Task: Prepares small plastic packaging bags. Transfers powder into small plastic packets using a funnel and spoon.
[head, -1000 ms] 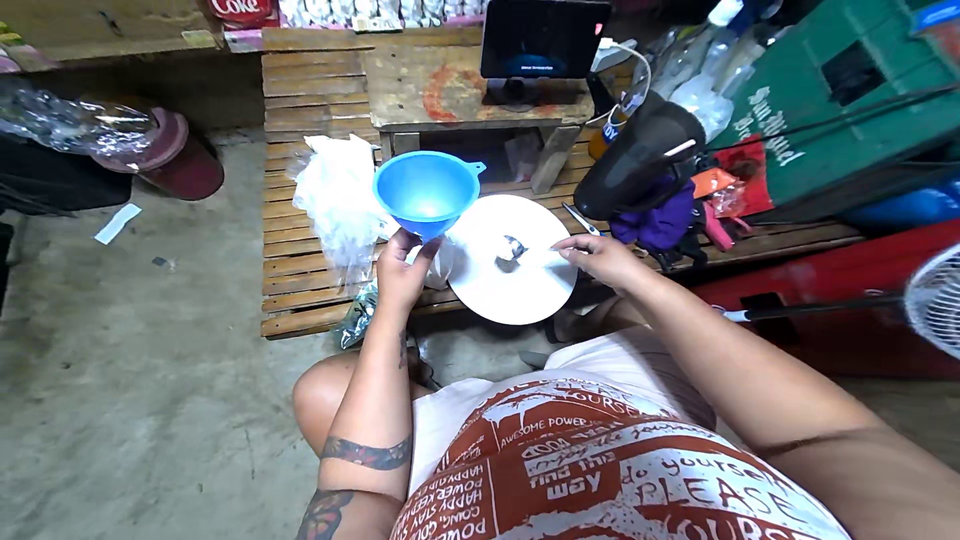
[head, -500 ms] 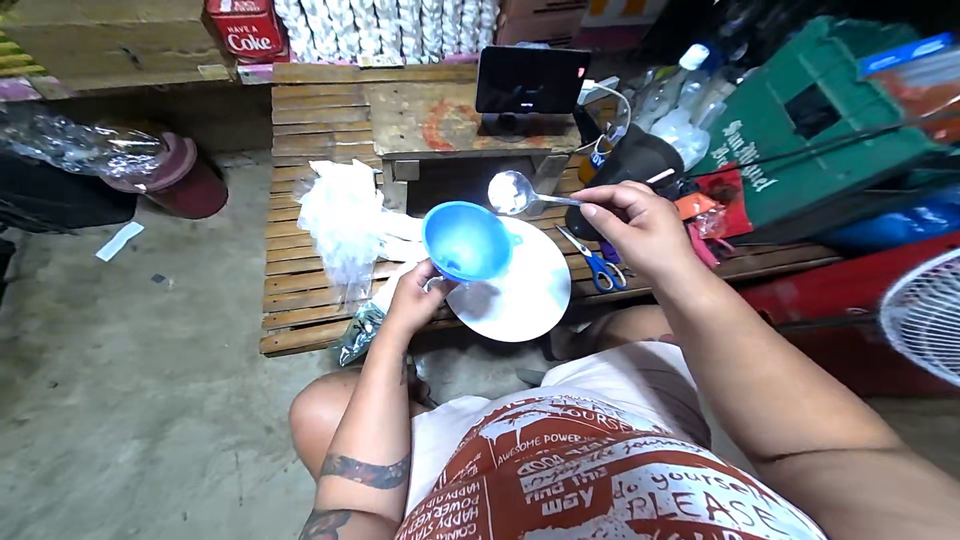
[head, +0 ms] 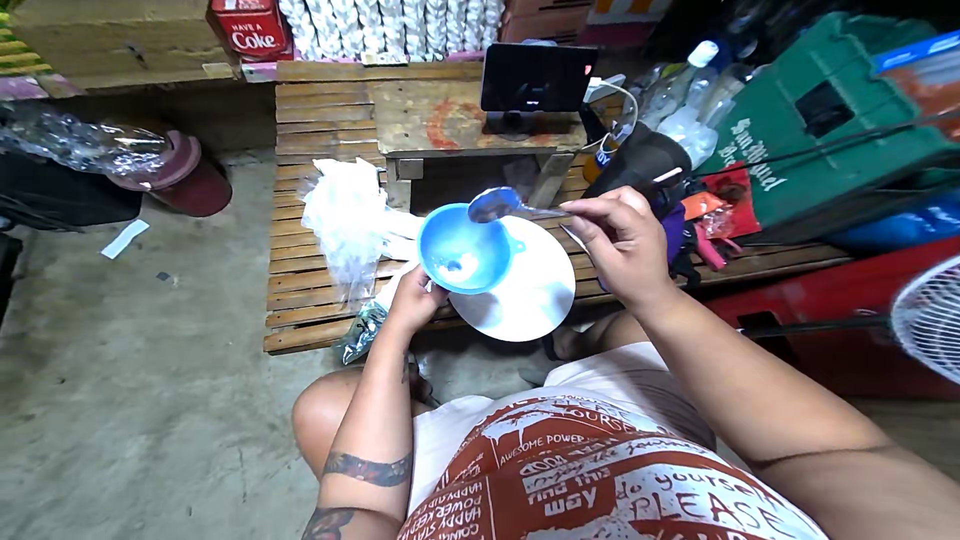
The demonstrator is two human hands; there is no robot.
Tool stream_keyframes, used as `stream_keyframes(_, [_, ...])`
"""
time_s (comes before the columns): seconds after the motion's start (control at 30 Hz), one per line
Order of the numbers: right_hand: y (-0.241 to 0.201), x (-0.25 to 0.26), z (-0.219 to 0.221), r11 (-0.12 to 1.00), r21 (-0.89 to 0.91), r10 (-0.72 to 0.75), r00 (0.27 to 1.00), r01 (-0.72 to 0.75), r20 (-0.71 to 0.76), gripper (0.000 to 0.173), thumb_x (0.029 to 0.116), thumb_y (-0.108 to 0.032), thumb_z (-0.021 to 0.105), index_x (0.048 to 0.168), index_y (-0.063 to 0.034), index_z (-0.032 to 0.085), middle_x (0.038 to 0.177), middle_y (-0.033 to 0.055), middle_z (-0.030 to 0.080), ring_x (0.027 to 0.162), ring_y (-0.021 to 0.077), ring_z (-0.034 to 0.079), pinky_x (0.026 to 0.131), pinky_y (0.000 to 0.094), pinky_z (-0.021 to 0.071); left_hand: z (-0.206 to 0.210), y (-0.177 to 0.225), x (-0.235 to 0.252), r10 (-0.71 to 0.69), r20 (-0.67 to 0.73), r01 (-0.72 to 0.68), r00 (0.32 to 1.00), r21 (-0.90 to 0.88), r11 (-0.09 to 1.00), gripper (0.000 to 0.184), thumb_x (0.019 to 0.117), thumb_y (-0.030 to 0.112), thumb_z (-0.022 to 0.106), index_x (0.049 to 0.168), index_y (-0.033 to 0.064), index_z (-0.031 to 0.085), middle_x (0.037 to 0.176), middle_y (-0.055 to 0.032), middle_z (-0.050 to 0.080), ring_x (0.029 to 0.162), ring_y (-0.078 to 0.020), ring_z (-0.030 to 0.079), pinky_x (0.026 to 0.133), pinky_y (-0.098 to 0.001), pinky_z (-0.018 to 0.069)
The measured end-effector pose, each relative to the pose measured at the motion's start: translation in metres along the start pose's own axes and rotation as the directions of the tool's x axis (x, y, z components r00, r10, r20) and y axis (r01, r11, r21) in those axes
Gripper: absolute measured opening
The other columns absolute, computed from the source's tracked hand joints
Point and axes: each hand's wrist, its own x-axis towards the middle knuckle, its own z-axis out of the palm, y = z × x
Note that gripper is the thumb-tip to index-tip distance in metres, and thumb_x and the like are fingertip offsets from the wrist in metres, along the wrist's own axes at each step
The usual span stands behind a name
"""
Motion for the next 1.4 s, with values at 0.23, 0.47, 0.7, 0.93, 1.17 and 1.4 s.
stream_keyframes(0.23, [0.043,-0.027,-0.011,0.897,0.137,0.418,0.907,-0.421,0.05,0.026,0.1031,-0.019,0.059,0.124,-0.0063,0.069,0.118,0.0082,0.066,0.106,0.0123,0.063,0.092,0.0291,0.054,-0.002,-0.005,-0.002,-0.068,-0.065,0.067,0.996,-0.029,0.997,0.032,0.0929,0.003,0.069,0.124,-0.0021,0.062,0.114,-0.0097,0.071,0.104,-0.0097,0.068,0.096,-0.033,0.0557])
stream_keyframes(0.47, [0.116,-0.1,-0.002,0.616,-0.157,0.782,0.576,-0.772,0.236,0.028,0.1047,-0.015,0.058,0.128,-0.003,0.067,0.132,0.0229,0.062,0.122,0.0345,0.059,0.102,0.0537,0.0472,-0.003,-0.01,-0.001,-0.135,-0.094,0.124,0.986,-0.11,0.986,0.036,0.0984,0.01,0.064,0.132,-0.0006,0.058,0.12,-0.0109,0.068,0.106,-0.0135,0.067,0.097,-0.036,0.0539])
stream_keyframes(0.7, [0.147,-0.125,-0.002,0.582,-0.347,0.813,0.525,-0.736,0.251,0.031,0.1052,-0.021,0.058,0.131,-0.0069,0.067,0.137,0.0252,0.058,0.133,0.0415,0.05,0.11,0.0588,0.0398,-0.006,0.004,-0.003,-0.127,-0.091,0.121,0.988,-0.071,0.99,0.035,0.0997,0.015,0.065,0.132,0.0026,0.058,0.119,-0.0085,0.069,0.105,-0.0125,0.067,0.096,-0.0346,0.0549])
stream_keyframes(0.93, [0.152,-0.123,0.008,0.525,-0.354,0.851,0.482,-0.774,0.208,0.052,0.1054,-0.032,0.058,0.148,-0.0042,0.049,0.151,0.032,0.041,0.14,0.0484,0.04,0.112,0.063,0.0371,-0.004,0.003,0.0,-0.025,-0.198,0.021,0.98,-0.021,1.0,0.033,0.0927,0.004,0.071,0.124,-0.0006,0.062,0.117,-0.0088,0.071,0.108,-0.0099,0.068,0.099,-0.0332,0.0553])
stream_keyframes(1.17, [0.15,-0.117,0.012,0.56,-0.363,0.828,0.516,-0.745,0.221,0.053,0.105,-0.034,0.058,0.149,-0.0058,0.048,0.152,0.0325,0.037,0.139,0.0502,0.04,0.11,0.0653,0.0361,0.002,0.004,0.008,-0.033,-0.316,0.019,0.948,-0.046,0.999,0.031,0.0913,0.003,0.072,0.12,-0.0048,0.063,0.115,-0.0091,0.071,0.109,-0.0065,0.067,0.1,-0.0289,0.0543])
stream_keyframes(1.4, [0.148,-0.112,0.008,0.574,-0.451,0.81,0.555,-0.684,0.189,0.057,0.104,-0.038,0.058,0.15,-0.0054,0.048,0.154,0.0314,0.038,0.143,0.0518,0.034,0.114,0.0681,0.0301,0.003,-0.001,0.009,-0.02,-0.326,0.014,0.945,-0.02,1.0,0.032,0.0939,0.006,0.07,0.122,-0.0049,0.062,0.115,-0.0114,0.071,0.108,-0.0097,0.068,0.1,-0.0314,0.0546])
